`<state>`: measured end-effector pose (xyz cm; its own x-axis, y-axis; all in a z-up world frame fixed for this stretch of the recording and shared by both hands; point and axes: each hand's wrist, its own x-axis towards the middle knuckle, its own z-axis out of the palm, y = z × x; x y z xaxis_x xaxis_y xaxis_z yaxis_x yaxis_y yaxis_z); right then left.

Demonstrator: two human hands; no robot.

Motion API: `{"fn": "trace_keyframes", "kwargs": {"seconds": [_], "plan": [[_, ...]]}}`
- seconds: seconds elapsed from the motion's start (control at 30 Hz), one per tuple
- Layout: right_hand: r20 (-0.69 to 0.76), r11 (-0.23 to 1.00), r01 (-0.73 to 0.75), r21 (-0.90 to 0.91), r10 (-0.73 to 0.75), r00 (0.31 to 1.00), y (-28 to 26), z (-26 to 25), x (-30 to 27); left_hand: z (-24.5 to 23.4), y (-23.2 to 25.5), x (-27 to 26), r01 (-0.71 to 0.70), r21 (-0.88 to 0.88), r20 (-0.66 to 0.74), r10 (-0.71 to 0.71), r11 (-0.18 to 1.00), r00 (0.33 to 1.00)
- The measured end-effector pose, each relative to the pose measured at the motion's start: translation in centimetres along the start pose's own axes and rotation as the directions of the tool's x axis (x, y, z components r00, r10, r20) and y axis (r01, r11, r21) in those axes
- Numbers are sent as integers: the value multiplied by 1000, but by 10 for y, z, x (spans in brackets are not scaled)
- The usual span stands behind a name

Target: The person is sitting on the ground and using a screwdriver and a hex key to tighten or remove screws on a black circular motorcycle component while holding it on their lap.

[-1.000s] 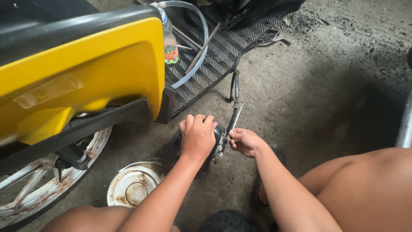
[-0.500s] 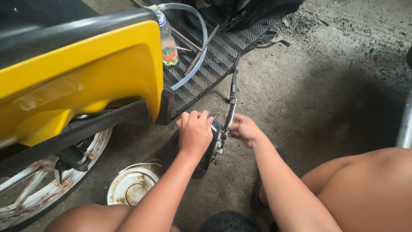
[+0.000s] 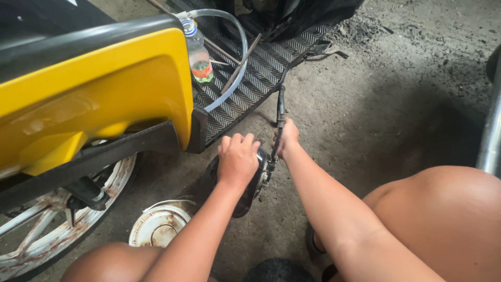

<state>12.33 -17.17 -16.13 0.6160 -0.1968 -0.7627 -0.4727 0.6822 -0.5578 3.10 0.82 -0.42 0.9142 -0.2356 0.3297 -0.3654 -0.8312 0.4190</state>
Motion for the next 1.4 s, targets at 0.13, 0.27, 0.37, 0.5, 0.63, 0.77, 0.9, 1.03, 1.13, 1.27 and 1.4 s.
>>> {"fn": "trace_keyframes", "kwargs": {"seconds": [0.13, 0.27, 0.37, 0.5, 0.63, 0.77, 0.9, 1.03, 1.13, 1.27, 1.4], "plan": [[65, 998, -66, 12, 65, 996, -6, 2, -2, 1, 3, 2, 30, 33, 20, -31, 999, 999], [108, 998, -38, 48, 33, 994, -7, 10, -13, -1, -1, 7, 39, 61, 24, -41, 997, 999], [95, 998, 0, 59, -5, 995, -8, 12, -23, -1, 0, 6, 50, 67, 38, -53, 997, 998], [68, 991, 101, 90, -107, 992, -6, 9, -42, -3, 3, 4, 40, 86, 69, -46, 995, 997], [175, 934, 344, 94, -355, 918, -3, 18, -52, 0, 3, 8, 78, 106, 18, -80, 991, 997], [109, 859, 508, -70, -499, 859, 0, 7, -52, 14, 18, 9, 86, 137, 43, -93, 987, 995], [81, 858, 510, -67, -505, 859, 15, -4, -40, 10, 24, 12, 42, 107, -15, -40, 993, 999], [267, 611, 713, -343, -664, 698, 30, -29, -40, 6, 10, 10, 55, 91, 25, -57, 994, 998], [338, 430, 706, -563, -660, 671, 29, -46, -61, 4, 8, 12, 63, 91, 17, -64, 994, 998], [346, 255, 644, -722, -673, 654, 30, -49, -108, 2, 5, 11, 55, 72, 21, -57, 996, 998], [338, 308, 545, -780, -526, 781, 14, -43, -132, 1, 0, 9, 43, 53, 9, -44, 998, 999]]}}
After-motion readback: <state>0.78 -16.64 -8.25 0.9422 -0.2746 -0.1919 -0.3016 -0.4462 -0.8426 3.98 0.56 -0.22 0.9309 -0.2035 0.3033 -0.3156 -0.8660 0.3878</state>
